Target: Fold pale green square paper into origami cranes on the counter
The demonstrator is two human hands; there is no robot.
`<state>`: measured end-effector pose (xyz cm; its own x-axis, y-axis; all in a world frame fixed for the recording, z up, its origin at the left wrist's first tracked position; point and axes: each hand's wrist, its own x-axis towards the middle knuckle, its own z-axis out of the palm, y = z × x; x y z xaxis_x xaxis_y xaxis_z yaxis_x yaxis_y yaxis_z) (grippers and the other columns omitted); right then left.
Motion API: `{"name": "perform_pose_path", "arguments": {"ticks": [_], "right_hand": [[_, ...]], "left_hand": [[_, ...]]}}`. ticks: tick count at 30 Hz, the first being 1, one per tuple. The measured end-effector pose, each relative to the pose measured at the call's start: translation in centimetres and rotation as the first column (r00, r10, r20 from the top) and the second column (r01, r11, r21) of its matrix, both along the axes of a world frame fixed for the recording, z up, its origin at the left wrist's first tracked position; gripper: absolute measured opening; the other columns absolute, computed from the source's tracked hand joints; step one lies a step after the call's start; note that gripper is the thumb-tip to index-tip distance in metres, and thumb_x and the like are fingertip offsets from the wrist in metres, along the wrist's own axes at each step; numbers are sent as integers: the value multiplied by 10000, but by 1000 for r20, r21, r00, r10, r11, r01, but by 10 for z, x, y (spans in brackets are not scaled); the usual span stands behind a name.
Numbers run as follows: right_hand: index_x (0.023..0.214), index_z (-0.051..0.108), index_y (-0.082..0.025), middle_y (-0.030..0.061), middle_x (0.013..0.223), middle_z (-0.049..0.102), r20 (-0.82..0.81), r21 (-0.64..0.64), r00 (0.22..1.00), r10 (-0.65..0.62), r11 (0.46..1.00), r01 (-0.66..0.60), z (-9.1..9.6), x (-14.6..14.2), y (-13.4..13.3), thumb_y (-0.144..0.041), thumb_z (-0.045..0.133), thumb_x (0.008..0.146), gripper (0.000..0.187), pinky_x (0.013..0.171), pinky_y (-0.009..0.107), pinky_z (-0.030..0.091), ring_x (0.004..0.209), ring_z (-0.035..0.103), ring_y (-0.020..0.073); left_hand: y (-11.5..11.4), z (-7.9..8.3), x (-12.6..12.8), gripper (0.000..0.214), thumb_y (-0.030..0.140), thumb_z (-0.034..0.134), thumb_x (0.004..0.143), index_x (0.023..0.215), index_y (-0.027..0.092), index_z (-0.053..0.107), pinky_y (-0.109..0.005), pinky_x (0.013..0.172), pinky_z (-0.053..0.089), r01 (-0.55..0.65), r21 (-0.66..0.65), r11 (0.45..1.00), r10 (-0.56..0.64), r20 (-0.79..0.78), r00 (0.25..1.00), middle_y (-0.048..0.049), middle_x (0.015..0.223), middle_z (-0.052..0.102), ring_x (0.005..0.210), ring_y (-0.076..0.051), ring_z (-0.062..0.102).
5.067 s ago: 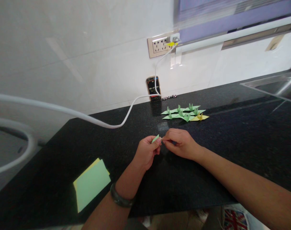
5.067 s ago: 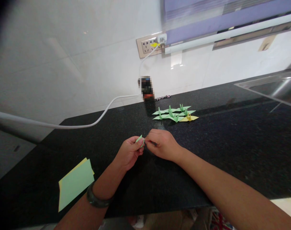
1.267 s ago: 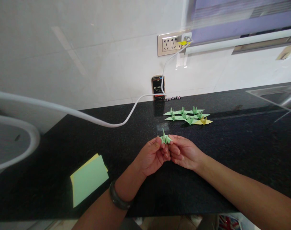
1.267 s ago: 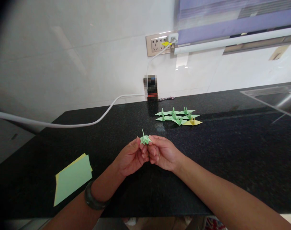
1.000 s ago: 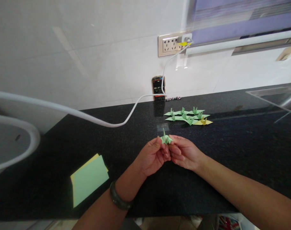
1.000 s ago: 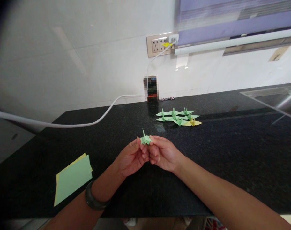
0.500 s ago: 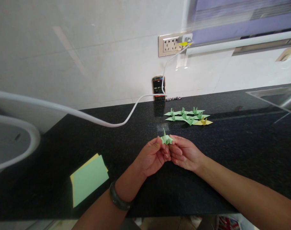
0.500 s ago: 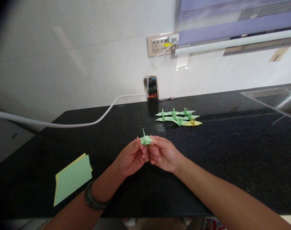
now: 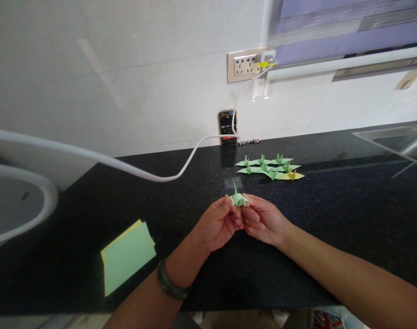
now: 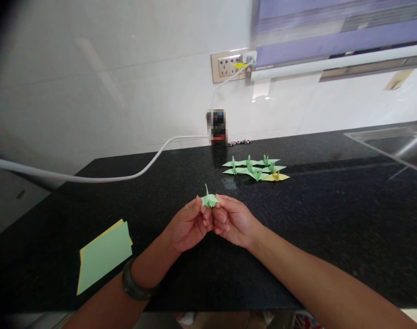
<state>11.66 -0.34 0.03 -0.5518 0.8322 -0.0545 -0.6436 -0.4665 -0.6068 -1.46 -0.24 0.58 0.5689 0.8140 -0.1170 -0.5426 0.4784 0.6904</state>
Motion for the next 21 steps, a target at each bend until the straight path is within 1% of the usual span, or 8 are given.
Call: {"name": "perform_pose_path", "arguments": {"ticks": [8,16,21], "right_hand": [[629,472,-149,-78,379,450,-20,-8,1000,-1,1000,1,-1,-1,0,-263,459,799,204,326,163,419,260,352,39],[622,473,-143,-69,381,474,-83,-31,997,-1,1000,-2,1,-2,-1,-224,449,795,193,328,163,412,255,371,41],[639,478,-147,-61,392,493,-101,-40,995,-13,999,9,1,-1,-4,-212,398,827,215,359,161,421,266,386,38]], "left_hand": [[0,0,0,301,374,480,774,614,121,510,-222,513,394,-6,-4,1000,6,1,1000,5,548,511,490,-76,483],[-1,0,0,302,362,455,792,619,121,513,-229,522,394,0,9,1000,0,12,1000,3,555,510,494,-77,478],[0,2,0,299,336,431,811,623,121,516,-223,520,387,-6,-8,1000,6,30,1000,-2,551,514,496,-77,475]]}}
